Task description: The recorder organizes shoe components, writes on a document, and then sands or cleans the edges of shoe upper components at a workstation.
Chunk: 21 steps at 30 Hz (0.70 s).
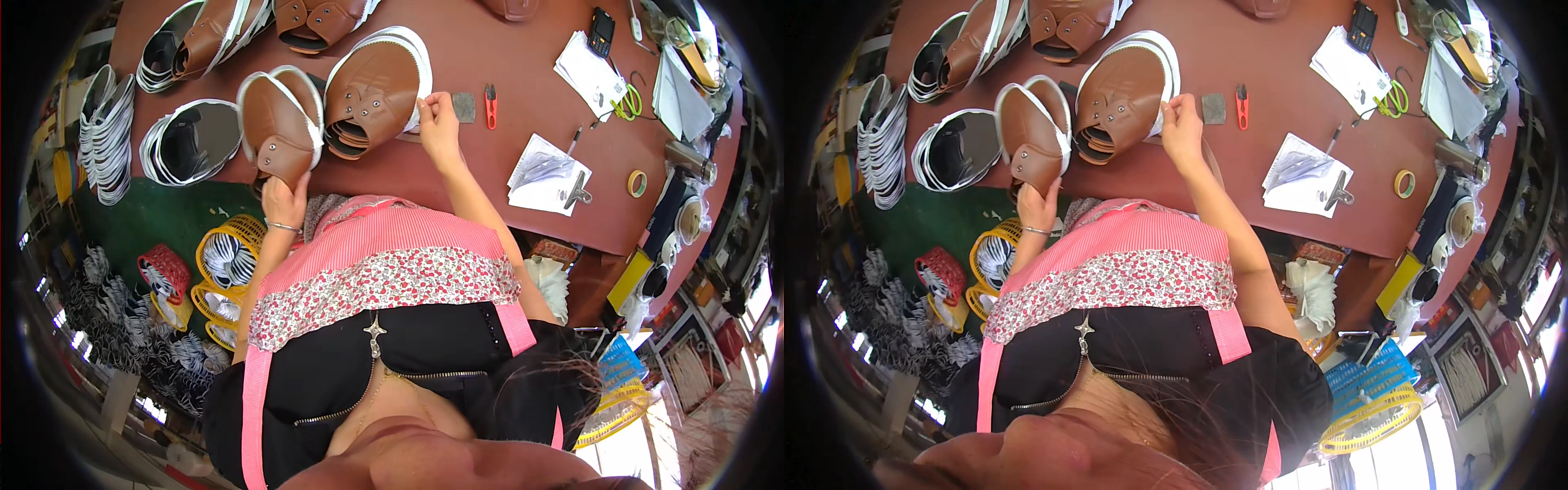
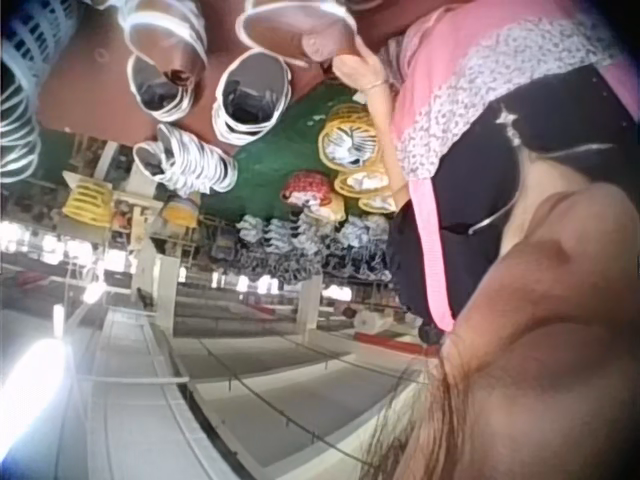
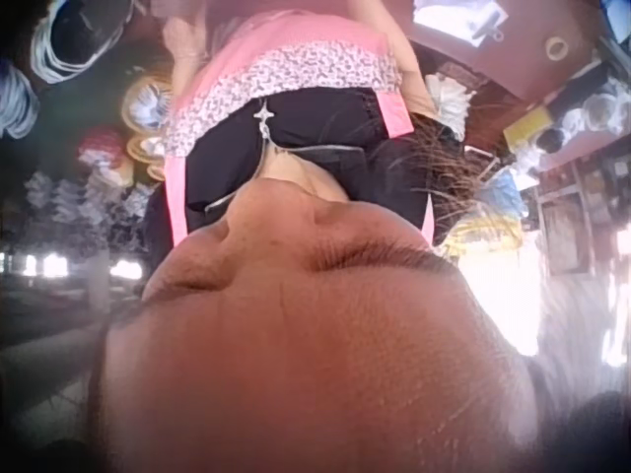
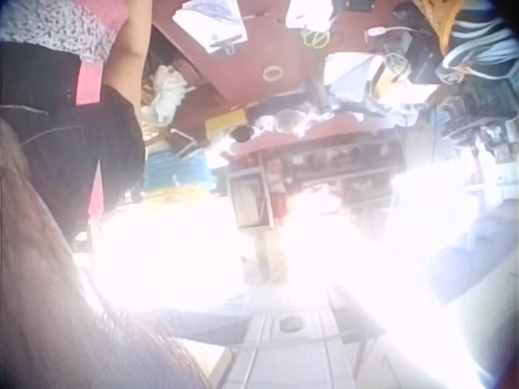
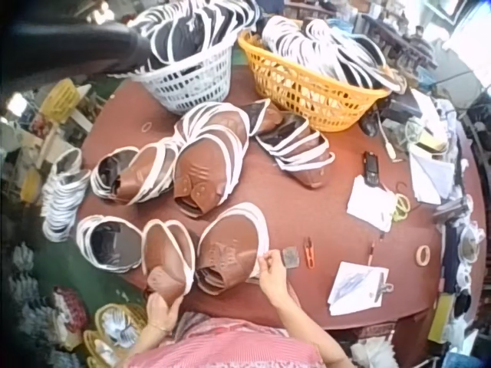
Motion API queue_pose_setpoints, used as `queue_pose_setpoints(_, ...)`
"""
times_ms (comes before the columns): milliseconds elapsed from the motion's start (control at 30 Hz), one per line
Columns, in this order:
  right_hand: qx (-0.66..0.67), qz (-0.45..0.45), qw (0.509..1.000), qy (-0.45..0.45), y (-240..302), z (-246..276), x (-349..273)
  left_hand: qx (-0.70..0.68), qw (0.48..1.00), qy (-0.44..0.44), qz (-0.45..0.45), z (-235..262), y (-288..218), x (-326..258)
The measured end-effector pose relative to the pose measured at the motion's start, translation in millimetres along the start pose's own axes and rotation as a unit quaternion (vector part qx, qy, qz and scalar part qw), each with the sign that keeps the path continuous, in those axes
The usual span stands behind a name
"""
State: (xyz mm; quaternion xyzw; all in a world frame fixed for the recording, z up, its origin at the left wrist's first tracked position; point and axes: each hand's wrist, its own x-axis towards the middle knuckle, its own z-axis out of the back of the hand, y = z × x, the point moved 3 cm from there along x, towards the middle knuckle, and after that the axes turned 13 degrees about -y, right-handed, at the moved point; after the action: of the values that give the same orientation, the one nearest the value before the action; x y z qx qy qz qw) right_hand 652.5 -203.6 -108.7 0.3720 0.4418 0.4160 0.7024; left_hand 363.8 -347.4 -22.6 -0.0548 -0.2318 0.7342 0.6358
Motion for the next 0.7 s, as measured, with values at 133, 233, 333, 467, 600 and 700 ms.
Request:
queue_pose_setpoints(133, 0.134, -0.087, 0.987, 0.016, 12, -11, -11, 0.312, 0.919, 0.232, 0.069, 7, 43, 25)
queue_pose_setpoints(233, 0.120, -0.017, 0.992, 0.039, 42, -25, -38, 0.274, 0.890, 0.291, 0.219, 28, 0, 53)
queue_pose_setpoints(333, 0.211, -0.052, 0.963, 0.159, 68, -50, -68, -0.255, 0.952, 0.082, 0.150, -11, -14, 28)
queue_pose_setpoints(467, -0.002, 0.089, 0.989, -0.121, 51, -21, -23, -0.500, 0.748, 0.114, 0.422, -50, -2, -1)
queue_pose_setpoints(600, -0.098, -0.028, 0.989, -0.107, -24, 0, 11, -0.545, 0.692, 0.093, 0.464, -50, -5, -4)
queue_pose_setpoints(700, -0.046, -0.055, 0.992, -0.104, -18, -2, 0, -0.517, 0.709, 0.117, 0.465, -54, -19, -2)
